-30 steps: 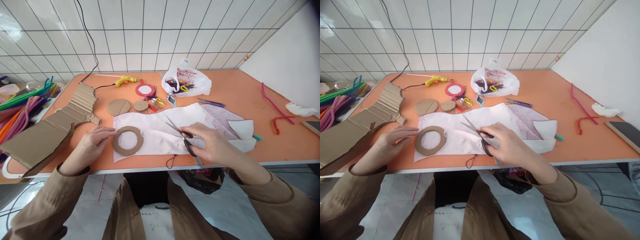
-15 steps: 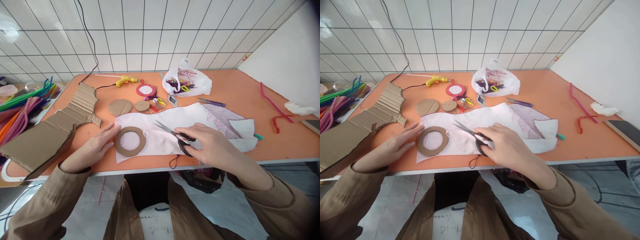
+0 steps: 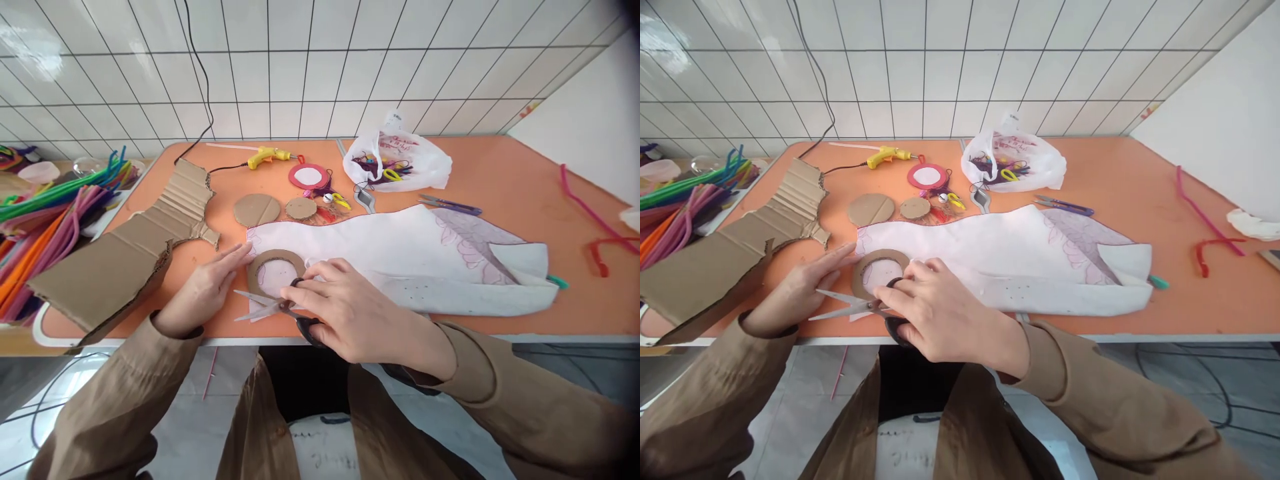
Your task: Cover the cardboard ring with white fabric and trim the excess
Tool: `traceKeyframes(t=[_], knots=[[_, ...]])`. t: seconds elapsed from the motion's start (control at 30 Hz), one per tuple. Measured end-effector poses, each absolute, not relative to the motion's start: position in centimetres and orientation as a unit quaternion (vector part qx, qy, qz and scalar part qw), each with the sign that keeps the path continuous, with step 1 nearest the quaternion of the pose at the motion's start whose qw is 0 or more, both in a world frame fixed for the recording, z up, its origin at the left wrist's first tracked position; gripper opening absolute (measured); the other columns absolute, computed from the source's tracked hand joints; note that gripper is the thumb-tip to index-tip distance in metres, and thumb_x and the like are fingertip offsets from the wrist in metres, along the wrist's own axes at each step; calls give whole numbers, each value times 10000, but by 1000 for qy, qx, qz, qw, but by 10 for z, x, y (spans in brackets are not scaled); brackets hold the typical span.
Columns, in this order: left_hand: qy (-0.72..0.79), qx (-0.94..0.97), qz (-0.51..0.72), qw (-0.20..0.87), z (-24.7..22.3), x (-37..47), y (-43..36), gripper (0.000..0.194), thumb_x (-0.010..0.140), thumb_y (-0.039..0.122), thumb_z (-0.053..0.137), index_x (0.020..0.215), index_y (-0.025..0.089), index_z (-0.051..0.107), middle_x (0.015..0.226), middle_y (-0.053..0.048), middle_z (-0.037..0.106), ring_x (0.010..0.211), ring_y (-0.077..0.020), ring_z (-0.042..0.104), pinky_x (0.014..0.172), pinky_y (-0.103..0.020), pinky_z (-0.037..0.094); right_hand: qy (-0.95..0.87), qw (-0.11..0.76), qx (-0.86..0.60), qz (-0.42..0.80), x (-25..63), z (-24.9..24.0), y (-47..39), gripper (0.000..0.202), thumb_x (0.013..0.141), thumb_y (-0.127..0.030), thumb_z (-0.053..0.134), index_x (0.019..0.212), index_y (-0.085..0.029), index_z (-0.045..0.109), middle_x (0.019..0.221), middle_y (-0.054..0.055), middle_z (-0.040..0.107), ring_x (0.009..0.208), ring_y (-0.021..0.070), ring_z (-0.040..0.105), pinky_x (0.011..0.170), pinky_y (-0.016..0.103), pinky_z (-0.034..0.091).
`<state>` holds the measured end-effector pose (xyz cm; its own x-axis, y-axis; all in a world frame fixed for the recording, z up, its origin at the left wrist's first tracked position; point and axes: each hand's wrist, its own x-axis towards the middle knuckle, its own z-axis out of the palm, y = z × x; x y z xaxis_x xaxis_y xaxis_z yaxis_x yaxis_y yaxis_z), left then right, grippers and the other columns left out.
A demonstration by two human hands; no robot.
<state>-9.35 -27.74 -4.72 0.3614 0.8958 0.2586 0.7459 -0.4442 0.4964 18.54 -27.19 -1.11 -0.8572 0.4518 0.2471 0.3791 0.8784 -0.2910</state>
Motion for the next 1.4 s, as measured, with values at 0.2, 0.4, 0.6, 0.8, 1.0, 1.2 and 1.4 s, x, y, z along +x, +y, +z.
traceKeyframes(t=[0.2,0.4,0.6,0.8,1.0,1.2,1.4], knots=[[480,824,273,127,-62,-98,-276,490,955,137,378,1418,231,506,1443,-80,559,1345,-244,510,1095,-423,484,-962,162,-198,99,177,-25,-267,476,798,-196,622,1265,-103,611,1031,114,707,1005,286,516,867,440,373],[477,827,278,105,-67,-99,-278,532,910,45,395,1410,184,512,1390,-131,599,1316,-250,540,1072,-432,495,-963,165,-191,92,178,-28,-267,467,793,-173,615,1255,-103,617,1045,118,709,1015,287,521,869,438,385],[463,839,268,97,-60,-95,-279,574,888,-24,361,1396,179,535,1363,-119,622,1321,-244,533,1065,-434,500,-965,163,-186,87,180,-30,-268,474,801,-181,603,1269,-106,609,1069,125,702,1038,297,520,883,449,394],[440,860,241,91,-58,-97,-277,529,887,-28,368,1243,212,677,1324,-109,644,1284,-262,555,1037,-469,512,-966,164,-184,80,179,-32,-269,462,807,-171,598,1265,-105,607,1041,119,704,1038,299,531,884,462,414],[433,862,254,78,-56,-95,-276,347,976,177,442,1189,229,711,1283,-101,663,1229,-268,579,1023,-442,519,-939,222,-231,128,186,-20,-268,451,816,-130,579,1266,-137,600,1045,115,714,1057,290,551,899,473,447],[435,873,218,40,-54,-97,-274,590,837,-54,299,1180,199,708,1302,-89,655,1257,-259,568,1020,-436,524,-692,356,-348,522,213,-6,-296,414,900,-481,582,1225,-228,549,991,115,699,834,224,645,664,342,504],[433,880,192,30,-48,-98,-274,565,863,-18,296,1247,169,667,1303,-115,656,1255,-288,575,1000,-452,535,-425,277,-264,820,201,-29,-339,462,855,-618,576,1116,-248,485,861,64,679,454,78,407,428,238,262]])
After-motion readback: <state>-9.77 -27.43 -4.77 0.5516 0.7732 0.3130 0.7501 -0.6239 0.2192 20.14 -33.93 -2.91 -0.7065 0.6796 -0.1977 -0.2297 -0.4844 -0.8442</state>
